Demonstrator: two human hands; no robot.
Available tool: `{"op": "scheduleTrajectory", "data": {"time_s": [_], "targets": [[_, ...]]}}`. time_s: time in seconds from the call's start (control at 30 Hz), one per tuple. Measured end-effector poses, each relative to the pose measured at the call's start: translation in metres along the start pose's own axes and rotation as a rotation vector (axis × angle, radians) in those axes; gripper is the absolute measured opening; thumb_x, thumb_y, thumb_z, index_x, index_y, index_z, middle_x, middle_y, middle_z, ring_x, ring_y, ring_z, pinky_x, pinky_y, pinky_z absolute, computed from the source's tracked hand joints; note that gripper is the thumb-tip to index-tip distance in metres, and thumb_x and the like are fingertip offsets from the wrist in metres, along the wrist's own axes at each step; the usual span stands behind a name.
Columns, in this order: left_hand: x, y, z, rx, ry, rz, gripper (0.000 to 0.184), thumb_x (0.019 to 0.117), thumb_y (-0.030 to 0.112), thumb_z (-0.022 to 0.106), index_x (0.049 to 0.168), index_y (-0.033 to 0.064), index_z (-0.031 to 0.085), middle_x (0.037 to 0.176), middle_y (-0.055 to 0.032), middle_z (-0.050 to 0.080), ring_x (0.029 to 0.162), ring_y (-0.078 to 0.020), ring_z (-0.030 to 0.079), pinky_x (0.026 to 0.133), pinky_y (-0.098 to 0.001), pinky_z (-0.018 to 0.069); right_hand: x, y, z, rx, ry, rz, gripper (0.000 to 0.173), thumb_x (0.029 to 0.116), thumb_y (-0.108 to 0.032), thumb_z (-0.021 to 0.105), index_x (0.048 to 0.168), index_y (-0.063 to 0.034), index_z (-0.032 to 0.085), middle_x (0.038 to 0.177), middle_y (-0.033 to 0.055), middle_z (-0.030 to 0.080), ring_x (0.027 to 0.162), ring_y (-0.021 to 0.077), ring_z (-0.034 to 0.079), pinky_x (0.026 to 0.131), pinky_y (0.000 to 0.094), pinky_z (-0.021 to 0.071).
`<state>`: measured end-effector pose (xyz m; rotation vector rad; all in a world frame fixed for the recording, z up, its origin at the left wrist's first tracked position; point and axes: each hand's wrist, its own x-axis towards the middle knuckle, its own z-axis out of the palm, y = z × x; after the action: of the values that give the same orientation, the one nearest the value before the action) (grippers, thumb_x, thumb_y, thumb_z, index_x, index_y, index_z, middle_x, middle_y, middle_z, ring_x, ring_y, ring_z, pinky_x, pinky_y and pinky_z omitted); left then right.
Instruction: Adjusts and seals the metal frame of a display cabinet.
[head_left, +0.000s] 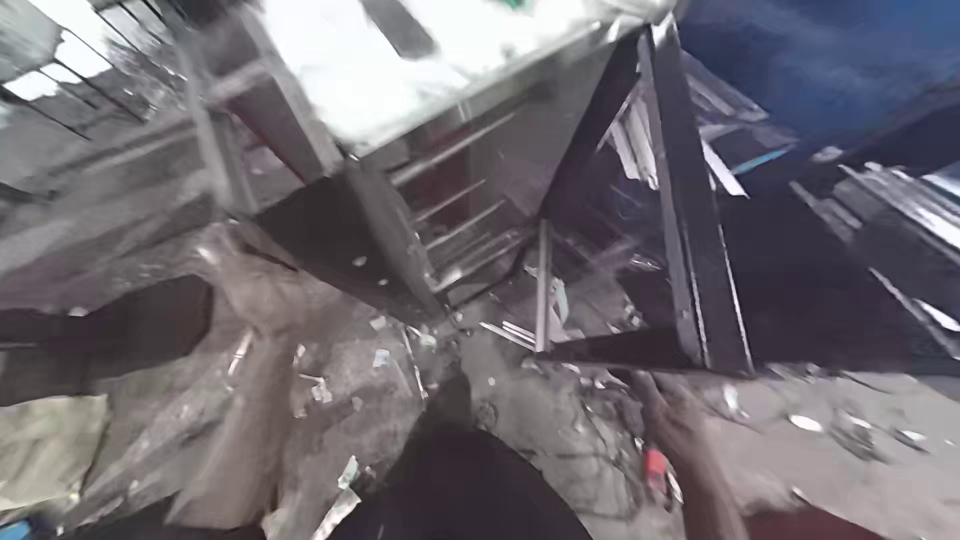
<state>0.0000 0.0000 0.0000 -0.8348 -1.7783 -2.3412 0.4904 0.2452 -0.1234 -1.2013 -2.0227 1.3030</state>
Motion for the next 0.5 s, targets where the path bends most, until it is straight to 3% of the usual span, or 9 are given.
{"op": "scheduleTrajectory", "data": {"time_s": [0.03,0.1,0.13,0.2,0.3,0.37,0.43,0.5], "targets": [[0.006,0.004,0.013,0.004,0.069,0.016,0.060,0.1100,0.052,0.015,0.138,0.0138,0.052,0.127,-0.0013,0.063,0.119,-0.0138,0.060,0.104,-0.0417,0.0507,0.004,-0.002,0.004,-0.068,-0.023,-0.024,0.042,0.1063,-0.038,0.047,0.106,-0.0046,0.073,0.098,0.0040,0.074,0.092,0.0094,0.071,0.087,0.0339,0.0601],[0.017,0.021,0.042,0.025,0.245,0.013,0.054,0.1124,0.044,0.020,0.128,0.0097,0.058,0.109,0.0008,0.067,0.101,-0.0066,0.064,0.091,-0.0317,0.0559,0.014,-0.003,0.019,-0.094,-0.031,-0.039,0.035,0.1046,-0.027,0.055,0.103,0.0038,0.072,0.096,0.0149,0.073,0.091,0.0197,0.071,0.088,0.0449,0.0571],[0.019,0.036,0.062,-0.009,0.328,-0.037,0.046,0.1129,0.035,0.019,0.119,0.0097,0.056,0.096,0.0030,0.065,0.089,-0.0032,0.064,0.084,-0.0269,0.0570,0.017,-0.003,0.023,-0.079,-0.035,-0.033,0.031,0.1032,-0.021,0.057,0.104,0.0072,0.071,0.096,0.0177,0.073,0.090,0.0207,0.071,0.088,0.0454,0.0573],[0.017,0.049,0.079,-0.001,0.409,-0.128,0.039,0.1130,0.029,0.015,0.112,0.0140,0.051,0.084,0.0081,0.057,0.075,0.0028,0.059,0.074,-0.0167,0.0532,0.022,-0.001,0.025,-0.057,-0.062,-0.022,0.031,0.1024,-0.018,0.059,0.111,0.0095,0.069,0.099,0.0194,0.073,0.091,0.0196,0.073,0.090,0.0427,0.0591],[0.015,-0.007,0.040,-0.023,0.228,0.119,0.043,0.1118,0.045,0.026,0.117,0.0177,0.059,0.091,0.0088,0.063,0.083,0.0017,0.062,0.077,-0.0184,0.0543,0.031,0.002,0.024,-0.071,-0.138,-0.132,0.026,0.0985,-0.014,0.064,0.110,0.0086,0.069,0.100,0.0187,0.073,0.089,0.0193,0.072,0.087,0.0431,0.0598],[0.018,-0.005,0.044,0.065,0.266,0.138,0.044,0.1122,0.041,0.022,0.117,0.0150,0.057,0.089,0.0090,0.062,0.082,0.0014,0.062,0.078,-0.0202,0.0544,0.041,0.001,0.034,-0.058,-0.216,-0.172,0.028,0.0996,-0.016,0.063,0.110,0.0091,0.069,0.101,0.0204,0.072,0.089,0.0201,0.070,0.087,0.0429,0.0567],[0.019,-0.002,0.046,0.083,0.273,0.099,0.051,0.1121,0.042,0.018,0.130,0.0101,0.054,0.098,0.0058,0.063,0.090,-0.0009,0.062,0.085,-0.0238,0.0546,0.051,-0.003,0.052,-0.017,-0.313,-0.188,0.030,0.1027,-0.015,0.058,0.115,0.0105,0.067,0.106,0.0215,0.071,0.094,0.0187,0.069,0.092,0.0381,0.0561],[0.018,-0.001,0.047,0.079,0.292,0.113,0.049,0.1120,0.042,0.017,0.125,0.0127,0.055,0.090,0.0096,0.061,0.081,0.0024,0.060,0.077,-0.0197,0.0541,0.051,-0.036,0.071,-0.011,-0.382,-0.107,0.026,0.1022,-0.011,0.057,0.113,0.0100,0.069,0.106,0.0225,0.071,0.096,0.0240,0.068,0.093,0.0444,0.0537]]}}
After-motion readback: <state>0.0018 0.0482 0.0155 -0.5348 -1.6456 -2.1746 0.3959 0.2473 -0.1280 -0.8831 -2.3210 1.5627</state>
